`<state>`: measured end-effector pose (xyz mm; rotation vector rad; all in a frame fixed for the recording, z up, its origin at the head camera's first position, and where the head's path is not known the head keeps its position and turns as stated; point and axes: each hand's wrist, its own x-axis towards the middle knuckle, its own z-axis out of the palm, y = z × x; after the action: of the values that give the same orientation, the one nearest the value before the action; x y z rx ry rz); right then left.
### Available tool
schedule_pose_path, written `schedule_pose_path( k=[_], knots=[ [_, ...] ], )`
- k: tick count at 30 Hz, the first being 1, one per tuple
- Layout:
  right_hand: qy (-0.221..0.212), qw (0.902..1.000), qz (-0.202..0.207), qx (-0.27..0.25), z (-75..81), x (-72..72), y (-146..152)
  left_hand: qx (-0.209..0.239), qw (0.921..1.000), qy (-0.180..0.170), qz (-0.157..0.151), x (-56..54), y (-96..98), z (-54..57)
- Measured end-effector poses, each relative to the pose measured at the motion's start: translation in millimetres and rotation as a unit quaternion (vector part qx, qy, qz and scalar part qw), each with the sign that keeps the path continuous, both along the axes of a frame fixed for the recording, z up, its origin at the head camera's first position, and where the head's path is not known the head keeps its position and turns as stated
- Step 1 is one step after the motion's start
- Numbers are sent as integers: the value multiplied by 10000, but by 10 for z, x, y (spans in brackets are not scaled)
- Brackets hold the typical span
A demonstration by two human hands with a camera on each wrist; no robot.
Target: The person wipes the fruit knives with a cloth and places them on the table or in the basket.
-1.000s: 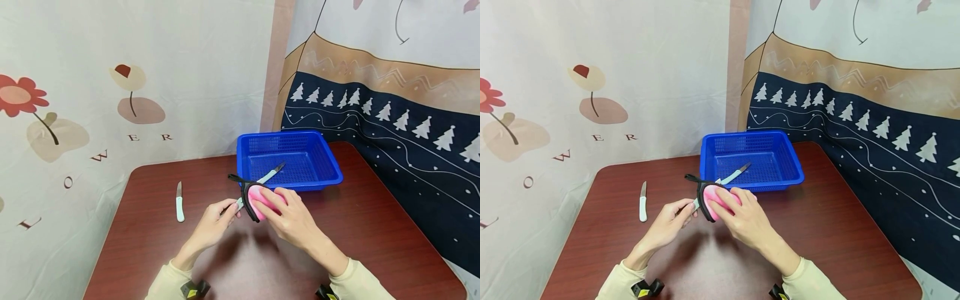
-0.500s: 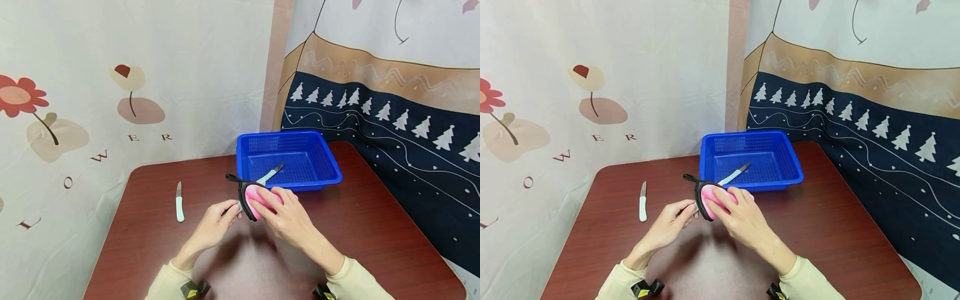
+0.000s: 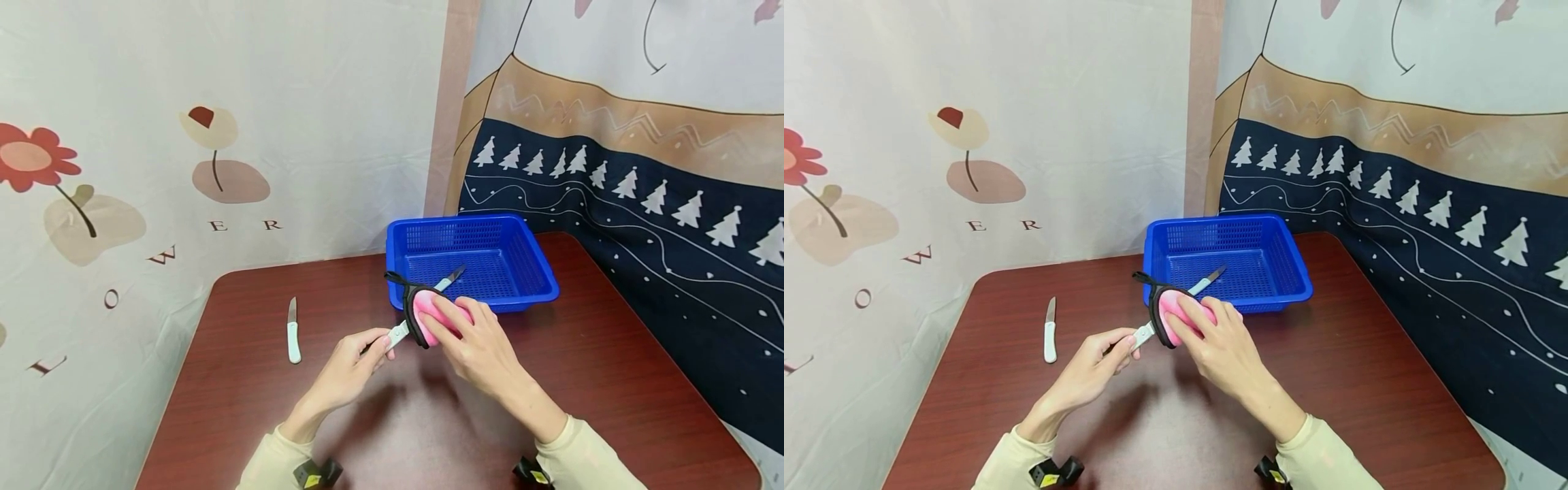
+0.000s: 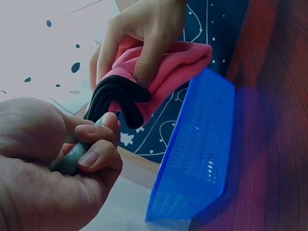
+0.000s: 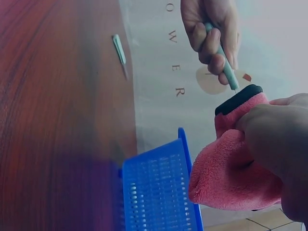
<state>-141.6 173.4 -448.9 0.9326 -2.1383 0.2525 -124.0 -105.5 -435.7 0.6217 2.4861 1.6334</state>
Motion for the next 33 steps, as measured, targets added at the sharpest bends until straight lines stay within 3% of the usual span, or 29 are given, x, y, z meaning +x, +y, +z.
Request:
schedule_pose_path(
  k=[22,26,33],
  knots=[
    [-197,9984,-467,-250,-67,-124,310,4,9997,-223,-70,22,-38,-31],
    [-250,9979,-524,-285,-112,-111,376,125,9997,-205,83,9,-68,-21],
    [-474,9972,-446,-356,-207,-13,467,-83,9987,57,500,-78,-84,-14]
  ],
)
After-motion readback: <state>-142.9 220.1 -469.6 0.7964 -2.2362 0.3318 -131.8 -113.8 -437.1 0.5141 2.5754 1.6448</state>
